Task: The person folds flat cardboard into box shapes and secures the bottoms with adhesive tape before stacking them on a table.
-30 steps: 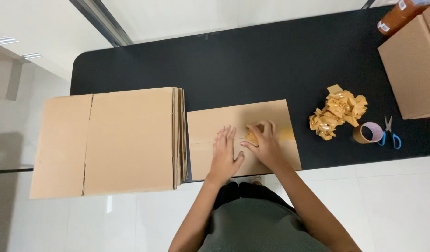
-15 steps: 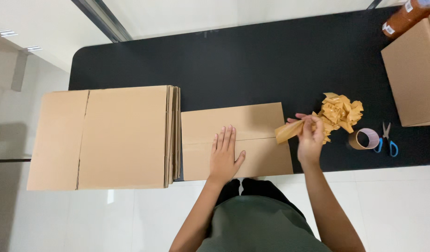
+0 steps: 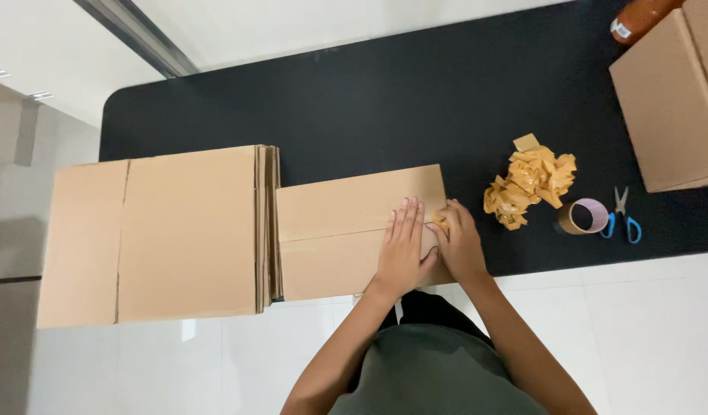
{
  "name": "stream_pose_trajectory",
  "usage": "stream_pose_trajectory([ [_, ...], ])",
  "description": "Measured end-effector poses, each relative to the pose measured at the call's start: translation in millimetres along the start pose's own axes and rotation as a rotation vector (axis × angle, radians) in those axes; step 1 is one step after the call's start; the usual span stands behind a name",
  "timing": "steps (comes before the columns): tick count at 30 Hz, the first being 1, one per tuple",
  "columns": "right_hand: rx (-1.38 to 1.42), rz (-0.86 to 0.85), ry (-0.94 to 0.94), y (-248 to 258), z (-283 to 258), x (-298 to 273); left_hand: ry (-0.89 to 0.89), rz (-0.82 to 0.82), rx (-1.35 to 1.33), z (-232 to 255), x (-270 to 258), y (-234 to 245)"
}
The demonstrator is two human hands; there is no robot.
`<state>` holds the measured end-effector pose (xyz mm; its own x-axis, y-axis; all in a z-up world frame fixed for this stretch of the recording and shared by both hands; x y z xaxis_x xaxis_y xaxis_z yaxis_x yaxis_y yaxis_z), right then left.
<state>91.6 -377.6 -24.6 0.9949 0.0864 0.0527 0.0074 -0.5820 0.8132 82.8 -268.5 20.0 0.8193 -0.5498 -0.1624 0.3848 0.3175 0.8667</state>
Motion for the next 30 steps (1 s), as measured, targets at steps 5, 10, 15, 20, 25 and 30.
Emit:
stream_pose_trajectory([
  [5,0.123,0.034,-0.026,5,16,-1,0.037,-0.019,0.105,5,7,-13],
  [10,0.517,0.127,-0.312,29,39,-14,0.07,-0.025,0.126,2,6,-14],
  [15,1.479,0.21,-0.41,-22,101,-18,0.106,-0.001,0.142,1,8,-14],
  [20,1.712,0.191,-0.306,-20,112,-20,0.117,-0.011,0.146,2,6,-12],
  [25,1.578,0.368,-0.176,72,103,-10,0.097,0.004,0.15,4,7,-11],
  [30,0.387,0.66,0.085,187,70,-4,0.114,-0.009,0.156,4,7,-9],
])
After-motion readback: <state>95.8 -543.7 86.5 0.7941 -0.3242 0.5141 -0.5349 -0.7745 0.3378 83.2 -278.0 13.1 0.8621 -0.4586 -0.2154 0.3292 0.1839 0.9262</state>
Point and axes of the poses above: each hand's wrist, its own x-axis towards the middle knuckle, its own y-axis out of the back of the hand, z = x × y, the point moved 8 cm from there along x, towards the middle knuckle, and after that the axes turned 14 degrees about -z, right-handed, at the moved point
